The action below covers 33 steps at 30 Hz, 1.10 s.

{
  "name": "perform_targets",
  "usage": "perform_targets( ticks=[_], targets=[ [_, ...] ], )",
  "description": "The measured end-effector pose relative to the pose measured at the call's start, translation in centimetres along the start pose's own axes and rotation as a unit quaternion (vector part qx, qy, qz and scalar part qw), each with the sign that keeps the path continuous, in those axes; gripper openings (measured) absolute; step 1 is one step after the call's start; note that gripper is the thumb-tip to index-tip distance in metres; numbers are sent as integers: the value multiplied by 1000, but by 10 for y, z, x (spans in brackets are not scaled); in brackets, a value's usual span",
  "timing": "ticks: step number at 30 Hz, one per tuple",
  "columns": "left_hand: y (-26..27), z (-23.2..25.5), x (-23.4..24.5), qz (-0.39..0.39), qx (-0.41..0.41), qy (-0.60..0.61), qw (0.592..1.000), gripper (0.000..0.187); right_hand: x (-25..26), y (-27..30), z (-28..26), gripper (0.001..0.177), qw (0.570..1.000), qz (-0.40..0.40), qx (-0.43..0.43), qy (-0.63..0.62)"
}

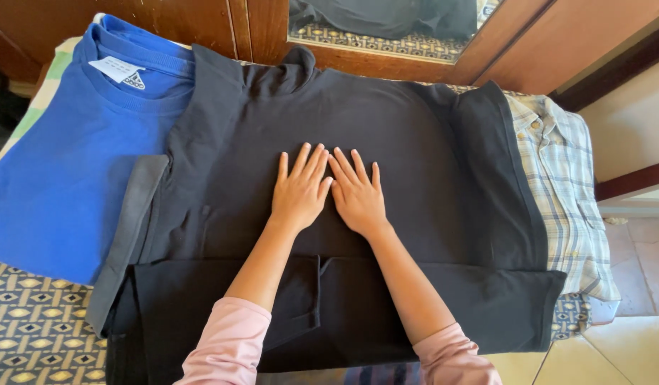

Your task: Folding a black t-shirt on a flat surface among other folded garments.

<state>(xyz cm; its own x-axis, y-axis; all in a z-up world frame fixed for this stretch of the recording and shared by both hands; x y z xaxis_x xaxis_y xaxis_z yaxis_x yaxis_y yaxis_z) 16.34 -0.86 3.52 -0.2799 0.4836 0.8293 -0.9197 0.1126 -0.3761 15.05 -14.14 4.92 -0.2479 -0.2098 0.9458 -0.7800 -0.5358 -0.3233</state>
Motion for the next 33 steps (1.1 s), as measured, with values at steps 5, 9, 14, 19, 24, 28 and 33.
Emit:
perform_targets(
  ticks=[5, 9, 14, 19, 24, 28, 33],
  targets=[
    [-10, -21, 13, -7, 78, -39, 996, 58, 11, -2, 35, 57, 1000, 17, -13, -18],
    [-14, -59, 18, 18, 133, -79, 988, 61, 13, 8, 80, 60, 998, -5, -30, -46],
    [-15, -95, 22, 24, 164, -75, 983, 63, 13, 28, 137, 61, 991, 24, -122, -53],
    [-13, -99, 20, 39, 182, -78, 979, 64, 5, 40, 171, 58, 958, 77, -278, -8],
    [-16, -75, 28, 45, 178, -122, 975, 66, -5, 39, 173, 61, 959, 54, -277, 26],
    [-20, -51, 37, 56, 119, -15, 991, 67, -9, 22, 141, 57, 961, 30, -274, 35],
    [-16, -36, 23, 35, 34, 7, 999, 58, 6, -18, 21, 55, 997, 1, -68, -21]
  ],
)
Point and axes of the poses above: each hand's wrist, its own y-axis away from the middle knuckle, its own x-axis out of the back of the hand, z = x × y, the point moved 5 cm from there along -y, towards the middle knuckle, and after that the axes turned 15 degrees about x, right-handed, at the moved point
